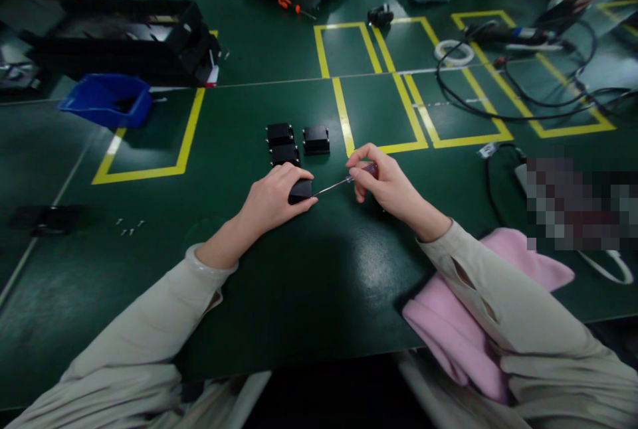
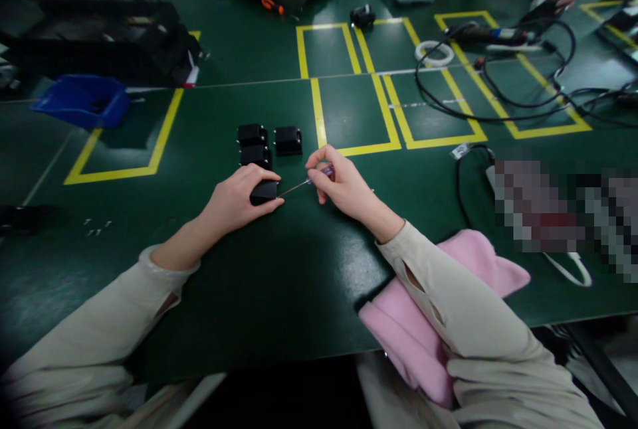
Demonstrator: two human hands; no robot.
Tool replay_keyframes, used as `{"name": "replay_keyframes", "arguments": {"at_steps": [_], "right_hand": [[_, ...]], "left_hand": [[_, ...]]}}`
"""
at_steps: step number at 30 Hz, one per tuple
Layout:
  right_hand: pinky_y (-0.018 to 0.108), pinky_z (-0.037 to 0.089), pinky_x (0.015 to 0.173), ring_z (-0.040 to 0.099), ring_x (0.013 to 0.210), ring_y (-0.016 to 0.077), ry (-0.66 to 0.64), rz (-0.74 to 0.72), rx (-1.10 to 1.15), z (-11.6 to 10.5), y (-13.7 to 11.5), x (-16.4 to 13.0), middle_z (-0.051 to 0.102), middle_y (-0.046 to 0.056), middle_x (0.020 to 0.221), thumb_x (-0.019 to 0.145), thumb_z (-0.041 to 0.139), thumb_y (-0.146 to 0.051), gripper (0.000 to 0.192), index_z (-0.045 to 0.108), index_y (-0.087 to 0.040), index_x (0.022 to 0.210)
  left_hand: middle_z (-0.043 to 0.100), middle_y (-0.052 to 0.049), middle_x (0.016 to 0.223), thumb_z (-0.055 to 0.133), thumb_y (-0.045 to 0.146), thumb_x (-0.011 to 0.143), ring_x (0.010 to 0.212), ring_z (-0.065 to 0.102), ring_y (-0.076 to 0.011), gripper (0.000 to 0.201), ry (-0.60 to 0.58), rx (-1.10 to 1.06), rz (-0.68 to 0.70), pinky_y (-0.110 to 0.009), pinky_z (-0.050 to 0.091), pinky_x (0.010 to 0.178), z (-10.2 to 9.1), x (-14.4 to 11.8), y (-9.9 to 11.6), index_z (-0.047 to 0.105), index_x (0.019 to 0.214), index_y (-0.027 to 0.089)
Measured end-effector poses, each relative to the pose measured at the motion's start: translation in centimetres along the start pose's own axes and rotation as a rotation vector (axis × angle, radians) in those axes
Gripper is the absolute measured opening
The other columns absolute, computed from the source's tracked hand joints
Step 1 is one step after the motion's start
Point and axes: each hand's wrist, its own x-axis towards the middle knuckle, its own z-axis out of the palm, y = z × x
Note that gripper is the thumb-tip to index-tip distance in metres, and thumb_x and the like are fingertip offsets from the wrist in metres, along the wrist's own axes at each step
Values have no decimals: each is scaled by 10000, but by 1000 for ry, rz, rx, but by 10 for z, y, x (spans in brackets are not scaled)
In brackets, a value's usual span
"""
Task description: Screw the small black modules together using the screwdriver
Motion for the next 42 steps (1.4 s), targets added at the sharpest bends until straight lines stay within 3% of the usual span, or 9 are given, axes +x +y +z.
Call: {"name": "replay_keyframes", "arguments": {"at_steps": [7,13,19,26,30,35,39,42], "right_hand": [[227,367,480,527,435,85,-27,38,-41,-1,-3,0,502,-108,496,1020,682,-428,274,560,-212,904],[234,433,525,571,463,91,-22,-3,20,0,-1,0,543,-115,554,991,694,-336,195,541,-216,993],[237,354,475,518,418,83,-23,27,-68,0,-3,0,506,-101,481,1039,665,-514,354,568,-209,887],[239,448,535,585,479,94,8,-16,-9,0,4,1,565,-111,592,1018,682,-365,212,519,-230,1023],[242,449,532,591,492,92,24,-20,-27,0,3,1,572,-94,610,1024,695,-438,277,528,-227,960],[241,410,496,535,438,93,-5,-22,-1,0,3,1,449,-126,513,1062,624,-545,355,530,-230,930],[238,451,520,585,477,99,11,-24,25,0,5,1,549,-115,579,1040,677,-461,279,513,-238,1011],[240,447,511,567,462,94,2,-16,30,0,4,1,524,-115,557,1038,666,-507,315,530,-229,980]], "left_hand": [[706,-113,1253,674,441,982,1183,668,-312,354,6,-5,0,-443,579,942,0,-1,1,625,1252,218],[704,-117,1248,666,461,984,1176,667,-318,367,0,0,1,-449,580,926,0,0,-1,624,1254,216],[703,-110,1247,676,460,981,1178,668,-312,363,1,-6,-5,-441,579,937,0,0,-1,624,1251,223],[703,-118,1245,679,431,983,1171,666,-312,351,5,0,5,-452,577,954,1,0,-1,626,1254,214],[704,-119,1245,677,436,985,1171,667,-314,354,1,2,10,-458,578,952,1,0,-1,623,1256,215],[707,-125,1243,682,433,984,1173,670,-321,359,6,-2,12,-458,579,937,1,0,-1,627,1255,204],[707,-118,1249,696,426,978,1166,670,-312,356,14,-1,17,-445,578,933,1,-1,-2,626,1255,214],[707,-117,1245,697,425,980,1165,672,-310,355,18,-2,20,-445,578,936,2,-1,-2,624,1257,214]]}}
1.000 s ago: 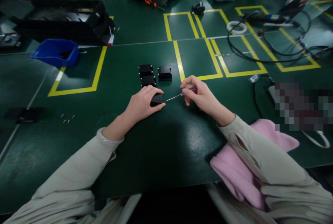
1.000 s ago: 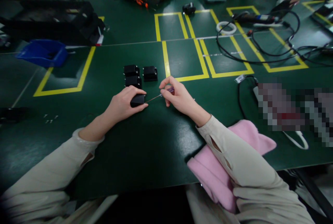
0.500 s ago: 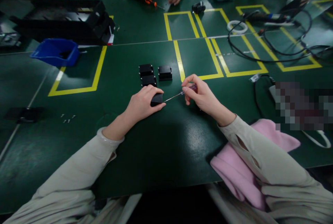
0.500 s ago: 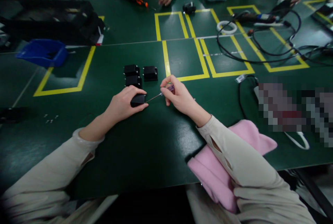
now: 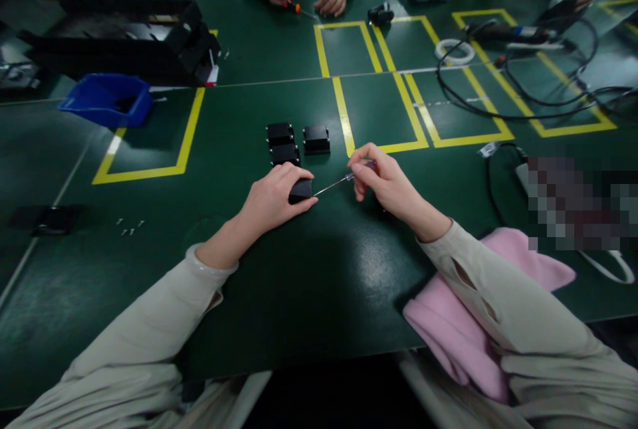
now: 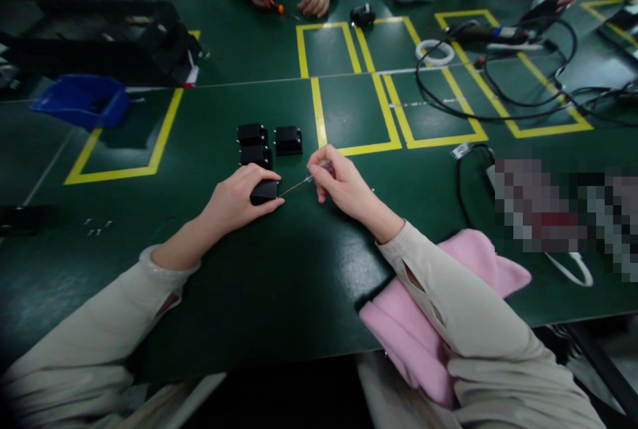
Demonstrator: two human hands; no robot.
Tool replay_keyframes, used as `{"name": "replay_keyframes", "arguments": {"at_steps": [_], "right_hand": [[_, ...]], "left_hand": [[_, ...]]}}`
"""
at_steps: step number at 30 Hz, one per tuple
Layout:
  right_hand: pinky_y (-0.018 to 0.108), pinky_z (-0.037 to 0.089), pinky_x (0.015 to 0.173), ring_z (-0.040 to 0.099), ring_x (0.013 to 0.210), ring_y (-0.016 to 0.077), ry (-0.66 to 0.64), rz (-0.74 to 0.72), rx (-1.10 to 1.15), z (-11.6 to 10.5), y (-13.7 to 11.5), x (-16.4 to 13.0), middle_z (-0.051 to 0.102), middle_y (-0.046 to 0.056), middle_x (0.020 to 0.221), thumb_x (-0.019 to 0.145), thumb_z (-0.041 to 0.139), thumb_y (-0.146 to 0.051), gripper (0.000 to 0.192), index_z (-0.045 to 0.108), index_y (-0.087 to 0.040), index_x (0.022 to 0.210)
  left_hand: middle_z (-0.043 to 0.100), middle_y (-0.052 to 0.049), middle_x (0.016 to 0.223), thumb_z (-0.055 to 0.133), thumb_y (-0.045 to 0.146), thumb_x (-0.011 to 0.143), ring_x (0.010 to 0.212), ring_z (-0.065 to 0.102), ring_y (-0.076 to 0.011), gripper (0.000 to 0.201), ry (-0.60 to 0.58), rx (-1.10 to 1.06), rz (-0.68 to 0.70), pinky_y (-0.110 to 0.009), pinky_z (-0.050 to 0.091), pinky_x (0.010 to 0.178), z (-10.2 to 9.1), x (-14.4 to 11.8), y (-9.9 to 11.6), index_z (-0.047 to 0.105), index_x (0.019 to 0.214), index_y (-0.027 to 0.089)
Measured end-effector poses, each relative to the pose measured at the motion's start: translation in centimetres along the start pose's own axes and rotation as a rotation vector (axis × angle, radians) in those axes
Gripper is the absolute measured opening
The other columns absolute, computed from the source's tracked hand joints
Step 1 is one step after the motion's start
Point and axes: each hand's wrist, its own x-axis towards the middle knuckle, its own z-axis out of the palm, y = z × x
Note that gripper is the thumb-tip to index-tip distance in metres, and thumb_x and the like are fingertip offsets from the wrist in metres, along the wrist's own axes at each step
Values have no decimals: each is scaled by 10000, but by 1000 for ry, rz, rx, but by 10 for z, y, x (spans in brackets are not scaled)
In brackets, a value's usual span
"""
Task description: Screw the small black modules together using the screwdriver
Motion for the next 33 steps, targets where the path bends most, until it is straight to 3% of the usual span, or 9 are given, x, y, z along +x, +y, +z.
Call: {"name": "replay_keyframes", "arguments": {"at_steps": [4,9,15,21,27,33], "right_hand": [[236,401,480,526,419,89,-13,10,-32,0,-1,0,429,-131,486,1051,637,-539,355,556,-217,925],[232,466,525,582,477,94,-4,-2,8,0,-1,0,561,-112,573,1033,676,-425,249,527,-226,1010],[226,390,480,528,429,83,-23,7,-61,-2,0,0,434,-126,495,1074,616,-454,289,574,-205,933],[226,482,534,591,483,90,-25,1,13,-2,0,0,572,-107,583,1042,667,-373,208,529,-219,1023],[216,379,474,522,420,79,-35,4,-40,-2,0,0,423,-134,485,1081,617,-445,286,565,-205,934],[228,469,530,585,476,89,-20,-8,5,-2,0,-1,558,-109,569,1037,662,-361,192,542,-215,1005]], "left_hand": [[708,-121,1233,694,435,983,1163,672,-318,365,-3,0,-1,-453,581,933,0,0,0,630,1255,201],[708,-112,1243,712,421,973,1175,673,-311,366,-3,2,-5,-442,577,959,-1,0,1,632,1257,205],[707,-121,1240,706,430,975,1174,675,-325,377,-5,-6,-11,-456,581,949,-1,0,1,641,1262,193],[708,-126,1240,700,420,981,1168,676,-323,371,1,10,1,-458,583,940,0,0,0,637,1262,186],[709,-125,1235,691,439,987,1161,675,-320,375,1,8,7,-455,581,933,0,0,0,634,1259,186],[709,-120,1226,694,425,982,1154,676,-314,366,2,17,2,-448,580,933,0,0,0,637,1255,188]]}}
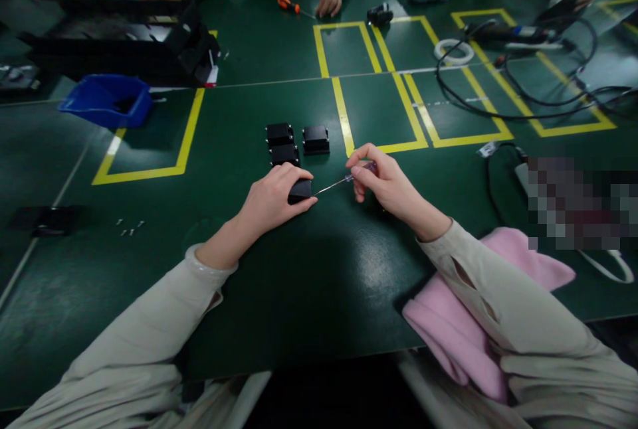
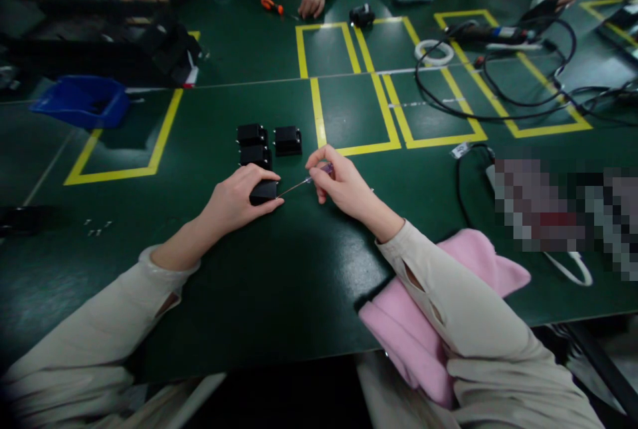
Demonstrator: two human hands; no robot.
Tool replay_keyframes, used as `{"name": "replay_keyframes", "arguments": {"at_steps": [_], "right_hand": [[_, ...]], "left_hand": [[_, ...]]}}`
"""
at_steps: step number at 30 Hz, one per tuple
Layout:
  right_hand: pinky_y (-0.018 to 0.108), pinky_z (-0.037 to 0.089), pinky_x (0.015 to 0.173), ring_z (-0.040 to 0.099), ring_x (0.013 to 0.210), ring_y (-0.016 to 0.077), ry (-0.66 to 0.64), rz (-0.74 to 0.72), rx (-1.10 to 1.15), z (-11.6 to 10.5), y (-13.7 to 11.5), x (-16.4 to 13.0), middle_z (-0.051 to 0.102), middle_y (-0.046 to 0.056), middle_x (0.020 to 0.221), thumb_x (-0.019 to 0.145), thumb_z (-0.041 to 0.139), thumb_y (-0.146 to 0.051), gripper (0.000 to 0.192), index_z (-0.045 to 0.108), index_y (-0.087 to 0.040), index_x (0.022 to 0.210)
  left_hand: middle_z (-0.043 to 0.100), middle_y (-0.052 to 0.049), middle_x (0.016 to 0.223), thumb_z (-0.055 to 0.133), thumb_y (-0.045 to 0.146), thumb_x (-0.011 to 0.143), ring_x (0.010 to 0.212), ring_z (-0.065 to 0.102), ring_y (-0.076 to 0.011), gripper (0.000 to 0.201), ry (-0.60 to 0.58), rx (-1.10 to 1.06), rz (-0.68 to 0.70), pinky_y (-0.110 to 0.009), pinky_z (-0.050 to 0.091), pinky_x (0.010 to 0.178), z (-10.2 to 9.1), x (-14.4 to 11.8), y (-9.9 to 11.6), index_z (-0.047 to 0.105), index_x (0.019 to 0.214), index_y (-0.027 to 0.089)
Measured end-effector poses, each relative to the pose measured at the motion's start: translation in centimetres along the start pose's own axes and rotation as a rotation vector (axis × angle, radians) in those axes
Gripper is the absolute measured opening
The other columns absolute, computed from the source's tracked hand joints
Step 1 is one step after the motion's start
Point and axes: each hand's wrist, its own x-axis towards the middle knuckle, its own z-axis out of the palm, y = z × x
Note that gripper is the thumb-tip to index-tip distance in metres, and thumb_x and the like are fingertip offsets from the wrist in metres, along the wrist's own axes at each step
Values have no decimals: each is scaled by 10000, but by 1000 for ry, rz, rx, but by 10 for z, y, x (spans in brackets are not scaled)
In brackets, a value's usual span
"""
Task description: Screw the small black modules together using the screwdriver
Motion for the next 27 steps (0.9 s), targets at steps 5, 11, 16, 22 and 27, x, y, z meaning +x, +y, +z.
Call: {"name": "replay_keyframes", "arguments": {"at_steps": [5,11,16,22,27], "right_hand": [[219,374,472,517,419,80,-6,24,-66,0,-1,0,467,-119,484,1071,619,-450,290,560,-209,919],[230,462,526,583,467,94,9,9,-18,0,0,0,553,-112,557,1029,681,-403,234,539,-217,1008],[223,394,474,516,421,80,-8,20,-47,0,0,0,450,-128,497,1061,642,-476,305,551,-216,933],[226,429,504,563,452,90,5,16,-35,0,-2,0,515,-116,528,1039,670,-400,233,548,-214,968],[225,370,477,541,436,87,6,37,-78,1,-5,-1,470,-117,497,1044,669,-449,292,560,-211,913]], "left_hand": [[707,-121,1232,689,439,981,1159,673,-317,374,-2,-7,-5,-457,579,938,1,0,0,635,1260,195],[707,-120,1233,685,430,982,1163,675,-316,362,-5,-9,-8,-456,580,947,0,0,1,634,1254,197],[707,-116,1230,683,439,983,1159,676,-315,363,2,-13,0,-452,584,938,1,0,0,631,1253,202],[705,-112,1243,678,443,984,1170,671,-310,364,-6,-10,-5,-446,586,937,0,0,0,622,1261,213],[706,-109,1238,680,450,981,1170,673,-310,363,-12,-26,-14,-441,585,935,-1,0,1,630,1257,218]]}}
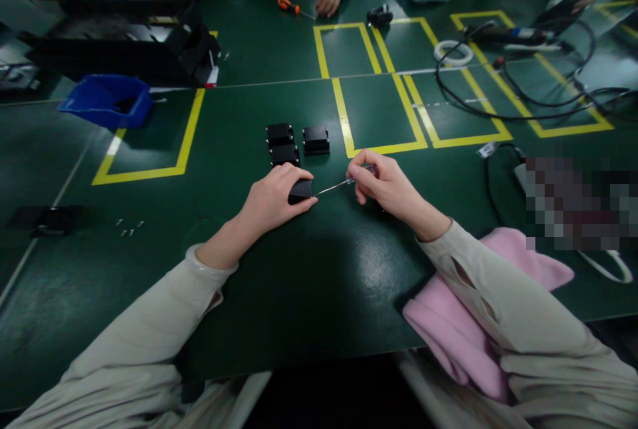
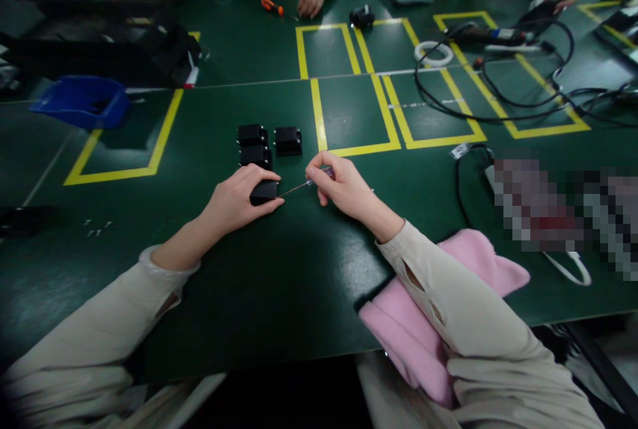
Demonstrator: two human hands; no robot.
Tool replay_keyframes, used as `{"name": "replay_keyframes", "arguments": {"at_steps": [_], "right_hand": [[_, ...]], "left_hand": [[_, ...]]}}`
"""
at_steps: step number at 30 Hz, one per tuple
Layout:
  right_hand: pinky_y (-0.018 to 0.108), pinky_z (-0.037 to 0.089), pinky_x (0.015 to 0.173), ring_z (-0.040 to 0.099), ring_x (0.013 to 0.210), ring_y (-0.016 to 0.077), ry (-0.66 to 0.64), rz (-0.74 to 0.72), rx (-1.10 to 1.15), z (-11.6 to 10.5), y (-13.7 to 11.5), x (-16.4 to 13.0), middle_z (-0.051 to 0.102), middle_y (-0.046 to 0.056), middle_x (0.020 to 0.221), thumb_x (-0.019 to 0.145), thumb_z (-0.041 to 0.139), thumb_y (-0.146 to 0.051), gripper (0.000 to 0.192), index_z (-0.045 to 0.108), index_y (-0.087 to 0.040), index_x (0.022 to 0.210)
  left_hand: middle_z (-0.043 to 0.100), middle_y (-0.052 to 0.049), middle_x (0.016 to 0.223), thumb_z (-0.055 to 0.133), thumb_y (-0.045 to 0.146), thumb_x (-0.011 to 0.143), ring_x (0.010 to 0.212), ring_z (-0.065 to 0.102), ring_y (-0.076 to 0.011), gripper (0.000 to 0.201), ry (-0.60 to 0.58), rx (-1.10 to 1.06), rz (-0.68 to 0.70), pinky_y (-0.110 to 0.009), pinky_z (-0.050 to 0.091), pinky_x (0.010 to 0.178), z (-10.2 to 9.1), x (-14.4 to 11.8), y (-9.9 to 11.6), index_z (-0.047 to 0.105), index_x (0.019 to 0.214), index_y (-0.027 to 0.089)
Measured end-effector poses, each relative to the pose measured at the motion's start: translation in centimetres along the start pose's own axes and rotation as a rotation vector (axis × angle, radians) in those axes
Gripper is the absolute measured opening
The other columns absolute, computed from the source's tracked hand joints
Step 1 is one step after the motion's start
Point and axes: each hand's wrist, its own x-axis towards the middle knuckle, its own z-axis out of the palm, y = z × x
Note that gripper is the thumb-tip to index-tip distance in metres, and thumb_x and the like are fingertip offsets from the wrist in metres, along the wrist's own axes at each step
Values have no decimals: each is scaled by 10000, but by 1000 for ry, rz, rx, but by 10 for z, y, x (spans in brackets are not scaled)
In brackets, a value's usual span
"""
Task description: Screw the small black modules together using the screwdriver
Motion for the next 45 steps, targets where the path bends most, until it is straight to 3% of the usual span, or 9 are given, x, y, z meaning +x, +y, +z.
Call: {"name": "replay_keyframes", "arguments": {"at_steps": [5,12,18,23,45], "right_hand": [[230,443,519,584,473,90,10,-14,54,0,2,1,549,-110,568,1011,699,-366,220,537,-220,982],[223,362,461,522,423,82,-15,-12,15,0,0,1,433,-124,476,1033,669,-533,372,565,-207,886],[228,446,513,565,469,89,-9,-31,63,1,3,0,526,-119,548,1035,655,-351,183,520,-230,1008],[232,437,518,555,466,86,7,-43,25,2,2,-1,537,-107,551,1038,600,-280,111,527,-224,975],[248,370,483,498,441,98,45,-36,-43,3,2,-2,512,-102,536,1047,645,-362,216,514,-244,922]], "left_hand": [[708,-117,1235,689,436,977,1169,676,-318,362,8,0,-2,-453,585,939,1,0,0,638,1252,206],[710,-123,1245,672,446,989,1176,676,-322,367,4,13,-1,-453,582,937,1,0,-1,632,1259,201],[716,-121,1231,676,444,985,1160,678,-315,361,11,20,12,-450,581,931,1,0,-1,633,1248,201],[718,-121,1244,662,462,993,1184,677,-318,362,14,2,8,-454,580,955,1,1,-1,635,1251,209],[720,-123,1243,675,461,990,1167,681,-314,369,22,-7,19,-459,582,952,2,1,-3,632,1256,209]]}}
